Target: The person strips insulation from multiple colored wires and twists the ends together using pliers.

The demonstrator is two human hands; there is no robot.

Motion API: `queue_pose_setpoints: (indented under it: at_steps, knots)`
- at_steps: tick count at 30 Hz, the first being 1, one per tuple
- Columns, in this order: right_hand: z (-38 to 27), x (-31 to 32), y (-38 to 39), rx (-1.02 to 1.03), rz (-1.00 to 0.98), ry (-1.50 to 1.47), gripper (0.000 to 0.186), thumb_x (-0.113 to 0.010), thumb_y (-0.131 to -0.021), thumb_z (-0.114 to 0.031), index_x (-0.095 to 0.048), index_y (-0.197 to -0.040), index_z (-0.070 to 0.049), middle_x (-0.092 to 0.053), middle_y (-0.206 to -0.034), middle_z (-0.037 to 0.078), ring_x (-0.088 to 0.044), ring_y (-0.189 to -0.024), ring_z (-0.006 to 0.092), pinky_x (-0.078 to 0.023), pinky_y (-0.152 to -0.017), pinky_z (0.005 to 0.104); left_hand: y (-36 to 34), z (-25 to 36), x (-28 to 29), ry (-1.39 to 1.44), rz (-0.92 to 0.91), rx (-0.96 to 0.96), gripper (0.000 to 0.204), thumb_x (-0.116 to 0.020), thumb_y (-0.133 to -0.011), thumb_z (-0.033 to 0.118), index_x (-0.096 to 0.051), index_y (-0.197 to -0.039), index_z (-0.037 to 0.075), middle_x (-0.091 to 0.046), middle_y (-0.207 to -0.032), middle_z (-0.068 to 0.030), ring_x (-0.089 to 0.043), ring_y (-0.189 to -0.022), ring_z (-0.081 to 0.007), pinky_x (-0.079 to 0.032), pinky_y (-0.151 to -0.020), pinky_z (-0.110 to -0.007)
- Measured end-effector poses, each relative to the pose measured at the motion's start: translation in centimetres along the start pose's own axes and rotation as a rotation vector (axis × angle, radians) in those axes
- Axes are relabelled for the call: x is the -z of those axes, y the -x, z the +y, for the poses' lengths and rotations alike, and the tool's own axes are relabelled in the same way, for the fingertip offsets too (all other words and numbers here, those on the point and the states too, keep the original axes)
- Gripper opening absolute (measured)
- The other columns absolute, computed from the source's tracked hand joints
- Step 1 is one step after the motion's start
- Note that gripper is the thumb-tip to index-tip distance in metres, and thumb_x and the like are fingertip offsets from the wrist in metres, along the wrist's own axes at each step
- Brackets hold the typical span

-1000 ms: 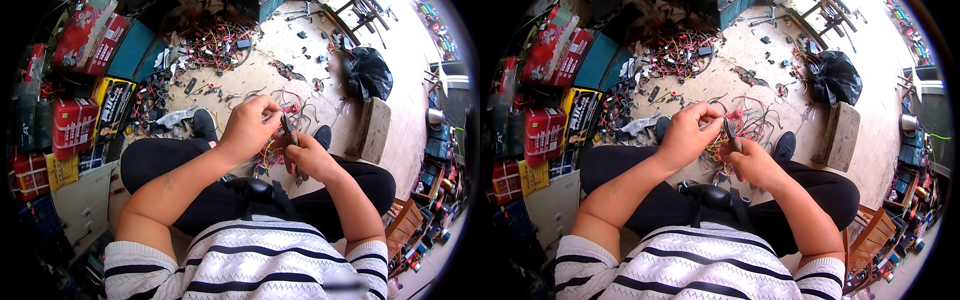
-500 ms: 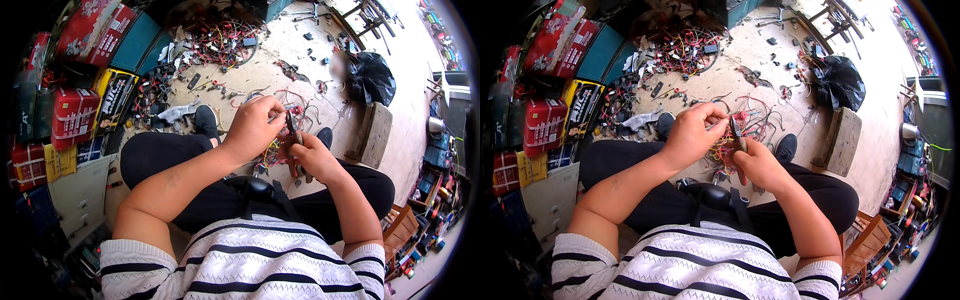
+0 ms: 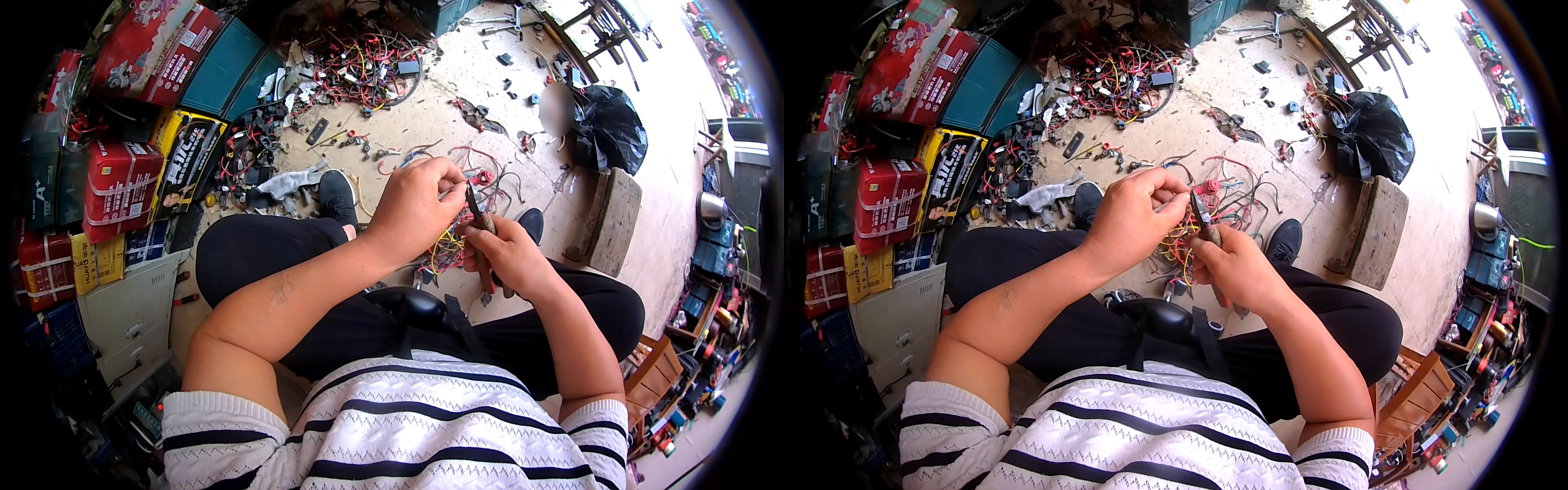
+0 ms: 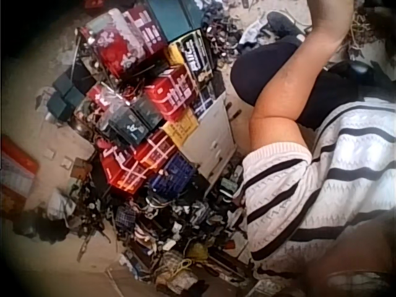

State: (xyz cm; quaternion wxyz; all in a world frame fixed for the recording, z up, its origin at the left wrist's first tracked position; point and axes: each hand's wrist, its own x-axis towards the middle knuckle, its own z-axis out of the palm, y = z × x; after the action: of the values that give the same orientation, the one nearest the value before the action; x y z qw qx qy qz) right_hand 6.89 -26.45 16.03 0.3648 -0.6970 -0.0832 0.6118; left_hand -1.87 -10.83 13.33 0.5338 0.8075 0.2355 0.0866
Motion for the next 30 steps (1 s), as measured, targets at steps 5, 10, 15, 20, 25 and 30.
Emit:
queue_pose_setpoints:
  at_steps: [5, 10, 15, 20, 25, 30]
  knots:
    - [0.3, 0.2, -0.9, -0.054, -0.058, -0.01, 0.047, -0.05, -0.099, -0.045, -0.057, -0.085, -0.001, -0.059, -0.068, 0.008, -0.053, -0.042, 0.0139, -0.039, -0.036, 0.027, 0.6, -0.3, -0.2, 0.017, -0.03, 0.058, 0.014, -0.067, -0.085, 0.011, -0.067, -0.093, 0.0, -0.07, -0.083, -0.0102, -0.068, -0.073, -0.0168, -0.053, -0.068, -0.03]
    - [3.5, -0.4, -2.9, -0.086, 0.033, -0.094, 0.051, -0.053, -0.097, -0.047, -0.057, -0.075, -0.001, -0.061, -0.065, 0.006, -0.058, -0.052, 0.0139, -0.041, -0.041, 0.0306, 1.2, -0.9, -1.1, 0.005, -0.042, 0.07, 0.013, -0.067, -0.085, 0.01, -0.067, -0.093, -0.001, -0.07, -0.082, -0.0107, -0.068, -0.073, -0.0165, -0.053, -0.067, -0.029]
    - [3.0, 0.1, -3.3, 0.173, 0.262, 0.337, 0.044, -0.063, -0.092, -0.036, -0.059, -0.074, 0.004, -0.06, -0.063, 0.016, -0.061, -0.057, 0.0271, -0.045, -0.055, 0.0416, 0.8, -1.2, -1.3, 0.026, -0.004, 0.036, 0.013, -0.067, -0.085, 0.009, -0.066, -0.092, -0.002, -0.07, -0.079, -0.0106, -0.069, -0.072, -0.0165, -0.053, -0.065, -0.028]
    - [2.4, 1.5, -4.0, 0.216, 0.466, 0.541, 0.042, -0.065, -0.089, -0.034, -0.061, -0.074, 0.005, -0.059, -0.068, 0.028, -0.058, -0.07, 0.0473, -0.048, -0.064, 0.0476, -0.8, -0.4, -1.8, -0.005, 0.01, -0.011, 0.013, -0.068, -0.084, 0.009, -0.067, -0.091, -0.002, -0.07, -0.077, -0.0116, -0.069, -0.071, -0.0171, -0.053, -0.064, -0.029]
    - [2.3, 2.9, -4.7, 0.219, 0.567, 0.559, 0.039, -0.064, -0.089, -0.031, -0.062, -0.075, 0.005, -0.061, -0.072, 0.028, -0.06, -0.075, 0.0476, -0.05, -0.067, 0.0484, -3.0, -0.4, -2.9, -0.09, 0.001, -0.075, 0.016, -0.067, -0.083, 0.013, -0.068, -0.09, -0.002, -0.07, -0.076, -0.0145, -0.069, -0.071, -0.0229, -0.053, -0.066, -0.034]
    - [1.9, 5.1, -4.8, 0.253, 0.674, 0.624, 0.032, -0.061, -0.088, -0.027, -0.065, -0.078, 0.003, -0.062, -0.076, 0.028, -0.062, -0.077, 0.046, -0.051, -0.072, 0.0493, -5.3, 0.5, -3.9, -0.048, -0.007, -0.084, 0.017, -0.066, -0.082, 0.015, -0.069, -0.087, -0.001, -0.071, -0.076, -0.0144, -0.069, -0.067, -0.0231, -0.053, -0.065, -0.034]
